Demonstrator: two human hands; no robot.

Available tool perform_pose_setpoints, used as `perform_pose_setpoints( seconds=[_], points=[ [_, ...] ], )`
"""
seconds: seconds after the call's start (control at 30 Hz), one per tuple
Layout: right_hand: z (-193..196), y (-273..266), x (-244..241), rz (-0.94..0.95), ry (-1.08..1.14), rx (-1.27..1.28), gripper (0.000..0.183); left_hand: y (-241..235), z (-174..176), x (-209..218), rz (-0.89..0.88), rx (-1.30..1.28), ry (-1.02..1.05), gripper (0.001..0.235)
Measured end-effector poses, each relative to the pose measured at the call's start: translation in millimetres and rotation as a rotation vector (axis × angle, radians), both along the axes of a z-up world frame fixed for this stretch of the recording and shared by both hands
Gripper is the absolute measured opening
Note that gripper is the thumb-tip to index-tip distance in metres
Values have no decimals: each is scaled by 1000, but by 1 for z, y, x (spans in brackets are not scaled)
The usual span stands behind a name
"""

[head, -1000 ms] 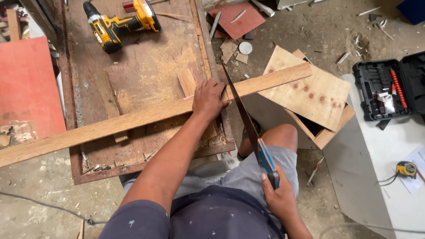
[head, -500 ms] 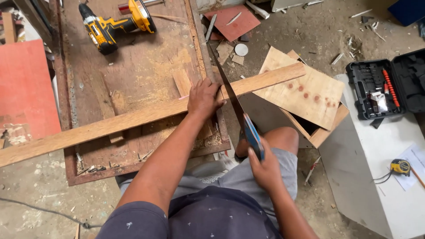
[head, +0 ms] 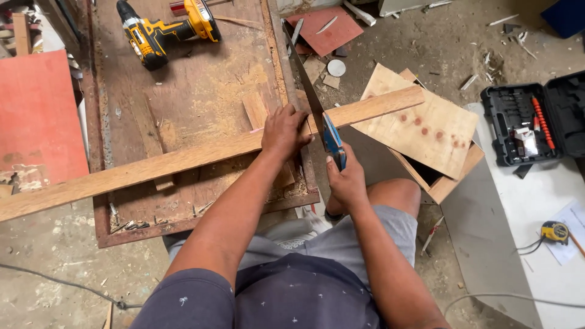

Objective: A person uses a hand saw to cut a wooden plank on a makeshift workbench.

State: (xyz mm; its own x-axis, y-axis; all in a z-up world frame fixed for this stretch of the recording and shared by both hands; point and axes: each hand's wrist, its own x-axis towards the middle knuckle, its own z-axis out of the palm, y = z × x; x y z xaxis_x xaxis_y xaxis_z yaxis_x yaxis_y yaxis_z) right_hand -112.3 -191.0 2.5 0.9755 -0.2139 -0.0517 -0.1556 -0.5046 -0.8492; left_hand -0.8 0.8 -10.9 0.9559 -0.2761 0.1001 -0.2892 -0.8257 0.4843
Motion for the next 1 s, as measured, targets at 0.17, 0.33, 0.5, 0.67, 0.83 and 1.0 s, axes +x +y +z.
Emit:
perform_pose_setpoints(
  seconds=[0.17,0.33,0.5,0.67,0.83,1.0],
  points=[
    [43,-14,-72,-66,144,-24,42,-3,9,-2,3,-5,15,64],
    [60,-42,-164,-76,380,-88,48,-10,75,-11,85,-48,317,43],
    [45,-34,-124,-69,466,-156,52,-8,42,-11,71,-67,233,64],
    [-9,0,-10,-53,21,4,43,-2,2,0,0,24,15,63],
    [27,-8,-47,-24,59,-10,44,-3,6,1,-5,0,-10,61],
    [44,-41,-167,-69,219,-52,47,-1,32,-10,23,-29,-27,57]
  ],
)
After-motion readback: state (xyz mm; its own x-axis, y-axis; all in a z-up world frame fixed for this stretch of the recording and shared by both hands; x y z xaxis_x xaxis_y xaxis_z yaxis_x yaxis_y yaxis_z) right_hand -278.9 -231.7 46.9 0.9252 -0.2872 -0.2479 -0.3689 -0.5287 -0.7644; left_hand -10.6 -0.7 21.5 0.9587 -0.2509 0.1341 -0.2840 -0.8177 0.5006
